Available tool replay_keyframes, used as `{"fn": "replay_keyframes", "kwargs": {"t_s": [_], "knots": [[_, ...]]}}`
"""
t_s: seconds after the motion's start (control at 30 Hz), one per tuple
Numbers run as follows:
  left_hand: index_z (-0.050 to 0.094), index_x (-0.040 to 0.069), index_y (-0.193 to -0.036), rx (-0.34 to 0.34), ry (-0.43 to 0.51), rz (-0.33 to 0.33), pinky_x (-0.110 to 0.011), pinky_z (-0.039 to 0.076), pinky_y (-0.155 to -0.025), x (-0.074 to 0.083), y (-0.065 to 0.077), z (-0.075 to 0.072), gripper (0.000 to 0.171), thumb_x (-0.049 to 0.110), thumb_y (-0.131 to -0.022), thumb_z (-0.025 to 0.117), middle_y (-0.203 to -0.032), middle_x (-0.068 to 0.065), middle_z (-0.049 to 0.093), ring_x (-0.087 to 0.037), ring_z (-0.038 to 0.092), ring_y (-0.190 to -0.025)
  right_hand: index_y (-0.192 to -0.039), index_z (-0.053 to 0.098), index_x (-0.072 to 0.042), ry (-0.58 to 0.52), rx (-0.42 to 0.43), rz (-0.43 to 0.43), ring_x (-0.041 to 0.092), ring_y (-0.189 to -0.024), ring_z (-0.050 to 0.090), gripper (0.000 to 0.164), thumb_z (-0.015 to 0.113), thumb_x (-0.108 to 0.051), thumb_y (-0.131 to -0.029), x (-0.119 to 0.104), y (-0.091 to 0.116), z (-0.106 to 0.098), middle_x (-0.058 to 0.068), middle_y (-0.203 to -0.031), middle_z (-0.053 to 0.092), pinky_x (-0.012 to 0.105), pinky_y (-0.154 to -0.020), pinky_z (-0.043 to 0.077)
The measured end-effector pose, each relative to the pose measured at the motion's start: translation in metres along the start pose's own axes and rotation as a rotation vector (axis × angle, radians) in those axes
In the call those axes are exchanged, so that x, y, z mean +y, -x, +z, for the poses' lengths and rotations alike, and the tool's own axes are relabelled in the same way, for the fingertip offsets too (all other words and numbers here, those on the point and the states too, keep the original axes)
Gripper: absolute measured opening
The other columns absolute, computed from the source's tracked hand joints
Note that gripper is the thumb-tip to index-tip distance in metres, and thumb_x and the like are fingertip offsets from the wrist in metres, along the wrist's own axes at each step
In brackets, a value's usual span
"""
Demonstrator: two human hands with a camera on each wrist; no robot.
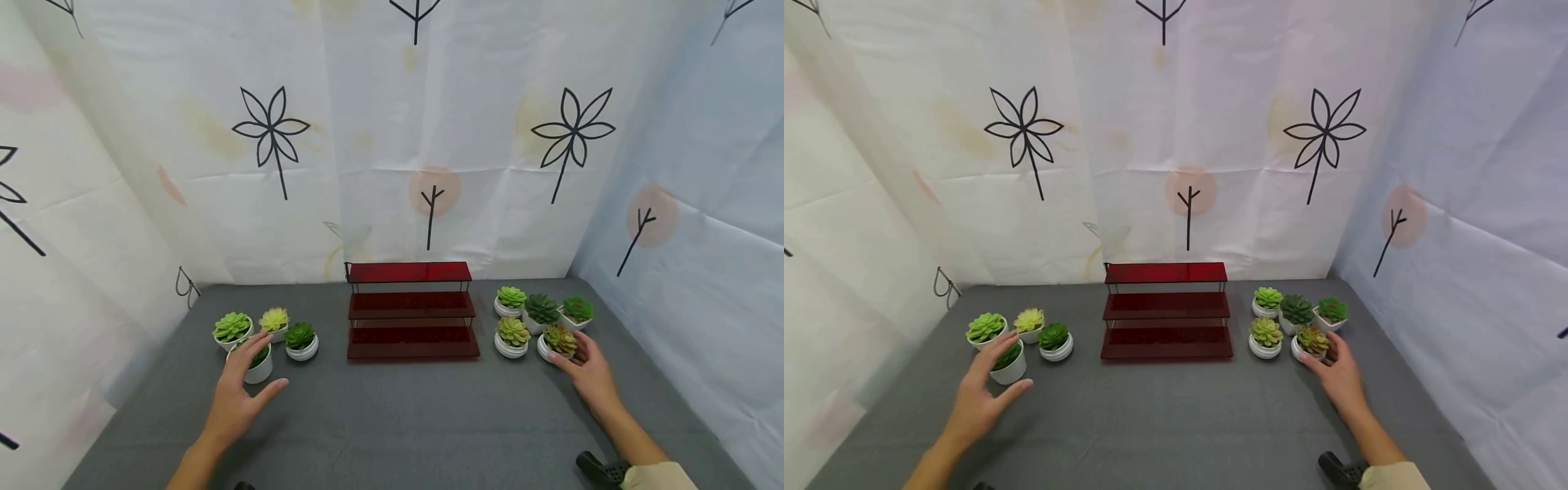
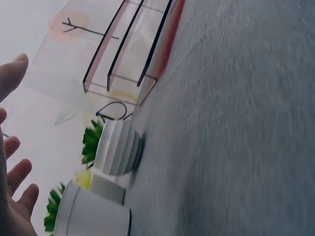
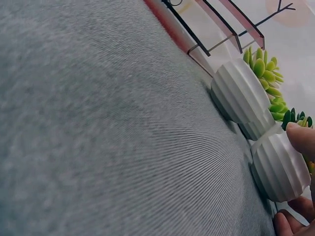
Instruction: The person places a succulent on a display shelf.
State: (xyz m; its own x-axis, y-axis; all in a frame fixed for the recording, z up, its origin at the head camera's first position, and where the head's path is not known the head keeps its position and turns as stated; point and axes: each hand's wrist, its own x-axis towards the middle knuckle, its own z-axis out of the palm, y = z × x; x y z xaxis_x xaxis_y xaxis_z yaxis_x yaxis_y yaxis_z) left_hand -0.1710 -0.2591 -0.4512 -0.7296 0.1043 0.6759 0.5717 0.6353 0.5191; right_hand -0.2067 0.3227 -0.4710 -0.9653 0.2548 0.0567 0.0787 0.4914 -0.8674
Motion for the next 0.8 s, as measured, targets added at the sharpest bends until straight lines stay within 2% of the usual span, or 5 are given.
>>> {"fn": "replay_keyframes", "kwargs": {"t_s": [0.27,0.4,0.53,0.7,0.8], "knots": [[0.051,0.007,-0.14,-0.022,0.065,-0.008,-0.015,0.022,-0.105,0.002,-0.005,0.018,0.076,0.001,-0.072,0.083,-0.145,-0.015,0.044,-0.013,0.032,-0.138,-0.152,0.011,0.007,0.046,-0.036,0.014,0.049,-0.133,0.03,0.088,0.067,-0.028,-0.094,-0.001,-0.004,0.002,0.037,-0.149,0.023,0.057,-0.103,0.032],[0.05,0.004,-0.14,-0.011,0.117,-0.016,-0.013,0.024,-0.105,0.006,-0.008,0.025,0.075,-0.005,-0.072,0.082,-0.143,-0.019,0.044,-0.021,0.034,-0.137,-0.151,0.014,0.008,0.09,-0.043,0.024,0.049,-0.131,0.034,0.086,0.066,-0.03,-0.094,-0.001,-0.004,0.002,0.036,-0.147,0.027,0.057,-0.102,0.033],[0.05,-0.006,-0.136,-0.003,0.198,0.003,-0.016,0.03,-0.104,0.02,-0.016,0.029,0.07,-0.012,-0.071,0.078,-0.139,-0.027,0.045,-0.03,0.04,-0.132,-0.149,0.018,0.009,0.1,-0.023,0.032,0.049,-0.131,0.035,0.083,0.066,-0.029,-0.093,-0.002,-0.004,0.003,0.036,-0.146,0.029,0.057,-0.103,0.033],[0.05,-0.013,-0.131,0.009,0.263,0.028,-0.02,0.036,-0.102,0.041,-0.024,0.033,0.064,-0.017,-0.072,0.074,-0.131,-0.033,0.049,-0.028,0.049,-0.122,-0.148,0.022,0.009,0.106,0.0,0.046,0.049,-0.129,0.037,0.08,0.067,-0.026,-0.092,-0.001,-0.004,0.004,0.036,-0.144,0.032,0.057,-0.103,0.033],[0.049,-0.016,-0.129,0.021,0.301,0.032,-0.022,0.038,-0.102,0.045,-0.026,0.037,0.062,-0.02,-0.072,0.072,-0.127,-0.035,0.05,-0.028,0.051,-0.117,-0.148,0.023,0.009,0.108,-0.001,0.043,0.048,-0.128,0.038,0.08,0.068,-0.026,-0.092,0.0,-0.004,0.003,0.036,-0.144,0.033,0.057,-0.103,0.034]]}}
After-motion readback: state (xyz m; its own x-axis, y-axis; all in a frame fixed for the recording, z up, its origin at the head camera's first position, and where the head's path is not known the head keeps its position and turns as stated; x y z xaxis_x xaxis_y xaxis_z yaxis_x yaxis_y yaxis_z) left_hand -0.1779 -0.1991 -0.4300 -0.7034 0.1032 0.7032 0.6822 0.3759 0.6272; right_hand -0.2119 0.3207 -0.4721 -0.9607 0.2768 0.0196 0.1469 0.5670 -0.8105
